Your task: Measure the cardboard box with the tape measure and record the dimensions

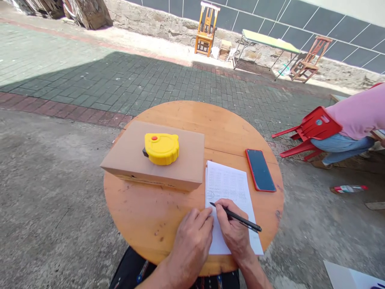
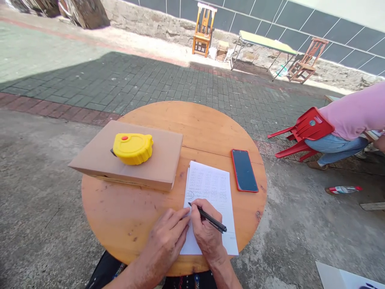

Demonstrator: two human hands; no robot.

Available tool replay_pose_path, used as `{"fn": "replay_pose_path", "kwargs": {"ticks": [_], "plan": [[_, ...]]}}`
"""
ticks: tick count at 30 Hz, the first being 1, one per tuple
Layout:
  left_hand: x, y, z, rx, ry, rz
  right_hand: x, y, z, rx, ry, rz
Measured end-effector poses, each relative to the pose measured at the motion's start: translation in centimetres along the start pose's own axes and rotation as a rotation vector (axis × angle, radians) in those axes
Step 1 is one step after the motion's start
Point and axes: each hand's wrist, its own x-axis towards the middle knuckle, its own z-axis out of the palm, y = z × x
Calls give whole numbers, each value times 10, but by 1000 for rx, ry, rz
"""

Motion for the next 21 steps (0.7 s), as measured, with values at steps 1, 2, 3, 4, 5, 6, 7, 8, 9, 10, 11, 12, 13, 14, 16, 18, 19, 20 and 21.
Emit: {"fn": "replay_pose_path", "kwargs": {"ticks": [1,2,3,4,5,6,7,8,9,10,11,12,13,14,16,18,19,20,21], "plan": [[0,0,0,-1,-7,-4,0,0,0,-1,-6,6],[0,-1,1,-2,-11,-6,-1,0,0,0,-10,12],[0,-1,1,-3,-12,-8,-1,0,-1,0,-15,17],[0,-1,1,-5,-12,-10,-1,1,-1,-1,-17,21],[0,-1,2,-7,-13,-13,-1,1,-1,-1,-19,24],[0,-1,2,-10,-17,-19,-1,2,0,-2,-20,27],[-1,-1,2,-13,-22,-24,-1,2,0,-4,-22,28],[-1,-1,2,-15,-28,-30,-1,2,0,-5,-22,29],[-2,-1,1,-16,-34,-37,-1,2,0,-5,-22,28],[-2,0,1,-16,-36,-41,-1,2,0,-4,-22,28],[-2,0,1,-16,-36,-43,-1,2,0,-2,-20,28],[-1,0,1,-16,-35,-42,0,2,0,0,-19,29],[-1,0,1,-16,-33,-40,0,1,0,1,-18,31],[0,0,0,-16,-29,-37,0,1,0,2,-19,32],[1,0,0,-16,-16,-28,0,1,0,4,-20,30],[2,1,-1,-16,-5,-25,0,1,0,4,-23,29],[2,1,-1,-17,-4,-27,0,1,0,4,-25,30],[2,1,-1,-18,-4,-29,0,1,0,5,-26,32],[2,1,-1,-19,-6,-30,0,1,0,5,-27,33]]}}
